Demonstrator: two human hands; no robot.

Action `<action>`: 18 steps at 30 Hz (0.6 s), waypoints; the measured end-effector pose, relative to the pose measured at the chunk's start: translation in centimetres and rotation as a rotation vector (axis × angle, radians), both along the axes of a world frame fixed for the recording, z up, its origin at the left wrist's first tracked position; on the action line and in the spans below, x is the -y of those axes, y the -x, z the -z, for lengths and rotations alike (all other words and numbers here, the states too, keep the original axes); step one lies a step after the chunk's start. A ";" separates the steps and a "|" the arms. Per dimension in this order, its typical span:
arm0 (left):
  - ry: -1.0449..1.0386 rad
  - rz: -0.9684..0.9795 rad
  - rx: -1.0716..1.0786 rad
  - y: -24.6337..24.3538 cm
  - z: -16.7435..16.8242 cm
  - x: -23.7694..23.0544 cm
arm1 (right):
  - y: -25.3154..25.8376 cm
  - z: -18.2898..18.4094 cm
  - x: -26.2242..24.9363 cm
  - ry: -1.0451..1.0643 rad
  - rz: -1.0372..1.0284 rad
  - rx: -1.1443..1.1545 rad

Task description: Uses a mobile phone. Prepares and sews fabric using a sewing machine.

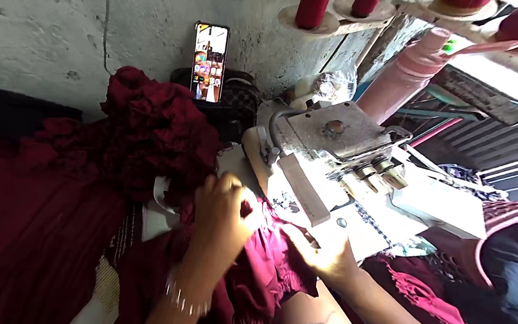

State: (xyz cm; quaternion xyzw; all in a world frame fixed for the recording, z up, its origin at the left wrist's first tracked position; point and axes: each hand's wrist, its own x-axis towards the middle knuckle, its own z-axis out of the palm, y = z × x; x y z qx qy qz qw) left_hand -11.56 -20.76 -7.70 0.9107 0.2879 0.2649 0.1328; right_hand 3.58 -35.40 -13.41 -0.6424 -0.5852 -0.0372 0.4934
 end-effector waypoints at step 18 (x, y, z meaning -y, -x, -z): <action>-0.155 -0.009 -0.104 0.5 2.0 3.6 | -3.4 -0.5 -0.3 -0.020 -0.088 0.298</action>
